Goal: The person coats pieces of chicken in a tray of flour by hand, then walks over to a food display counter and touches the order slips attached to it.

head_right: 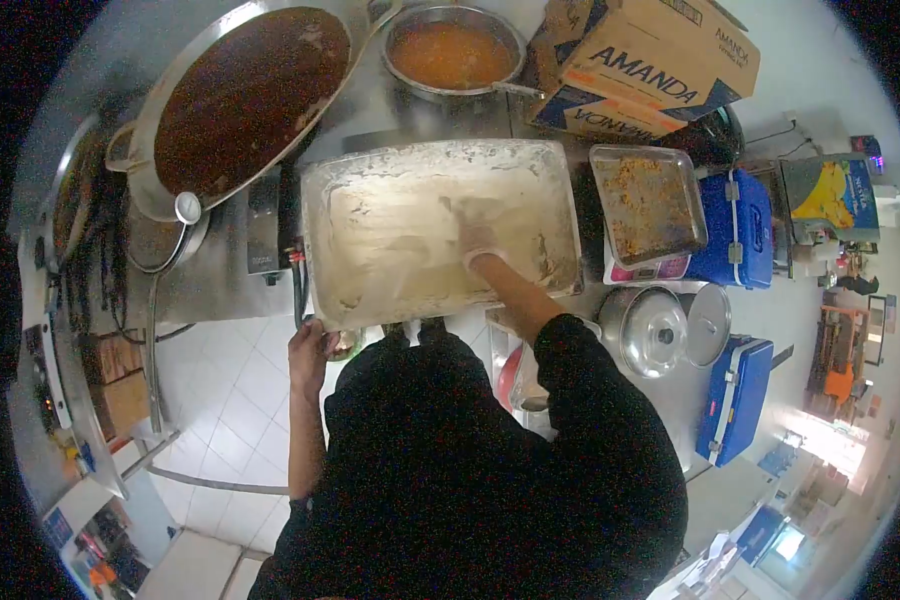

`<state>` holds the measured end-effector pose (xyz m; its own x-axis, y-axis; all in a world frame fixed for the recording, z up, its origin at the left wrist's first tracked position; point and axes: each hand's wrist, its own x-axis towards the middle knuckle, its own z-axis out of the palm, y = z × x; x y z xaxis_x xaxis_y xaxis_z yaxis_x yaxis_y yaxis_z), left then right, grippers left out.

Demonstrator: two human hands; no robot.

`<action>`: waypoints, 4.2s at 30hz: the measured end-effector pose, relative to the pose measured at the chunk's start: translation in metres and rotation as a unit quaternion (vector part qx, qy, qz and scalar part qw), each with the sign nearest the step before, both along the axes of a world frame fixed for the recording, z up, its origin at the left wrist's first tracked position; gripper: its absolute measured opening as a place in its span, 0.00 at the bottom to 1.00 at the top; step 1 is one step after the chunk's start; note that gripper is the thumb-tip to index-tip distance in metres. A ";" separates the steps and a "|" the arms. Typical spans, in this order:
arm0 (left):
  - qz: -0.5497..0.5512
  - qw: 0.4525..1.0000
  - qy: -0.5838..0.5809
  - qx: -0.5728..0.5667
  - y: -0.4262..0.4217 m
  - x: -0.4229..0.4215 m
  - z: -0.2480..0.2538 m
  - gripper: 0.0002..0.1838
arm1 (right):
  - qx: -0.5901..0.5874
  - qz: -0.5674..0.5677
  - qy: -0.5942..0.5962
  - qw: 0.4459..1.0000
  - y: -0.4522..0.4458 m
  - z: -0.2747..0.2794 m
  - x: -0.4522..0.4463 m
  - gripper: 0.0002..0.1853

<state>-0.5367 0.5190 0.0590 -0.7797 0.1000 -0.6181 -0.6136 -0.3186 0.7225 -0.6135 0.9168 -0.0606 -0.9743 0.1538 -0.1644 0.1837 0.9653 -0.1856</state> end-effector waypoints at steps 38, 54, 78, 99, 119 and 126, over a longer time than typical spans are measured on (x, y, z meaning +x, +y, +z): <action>0.072 0.997 -0.005 0.014 0.009 0.002 0.007 0.02 | 0.170 0.167 -0.048 0.970 0.016 0.001 -0.042 0.40; 0.044 0.999 -0.016 0.018 0.007 0.002 0.007 0.04 | -0.026 0.312 -0.172 0.934 -0.004 0.097 -0.001 0.35; 0.034 0.999 -0.009 0.026 0.005 -0.001 0.011 0.06 | 0.070 0.092 0.017 0.993 0.032 -0.045 -0.040 0.31; 0.050 0.998 -0.019 0.029 0.003 0.001 0.004 0.02 | 0.086 0.108 -0.085 0.987 -0.023 0.065 0.013 0.37; 0.042 0.999 0.006 0.024 0.001 0.001 -0.002 0.09 | 0.018 0.402 0.014 0.915 -0.044 0.098 -0.007 0.37; 0.041 0.999 0.005 0.035 0.000 0.002 -0.003 0.09 | -0.166 0.205 -0.089 0.960 0.067 0.047 -0.024 0.20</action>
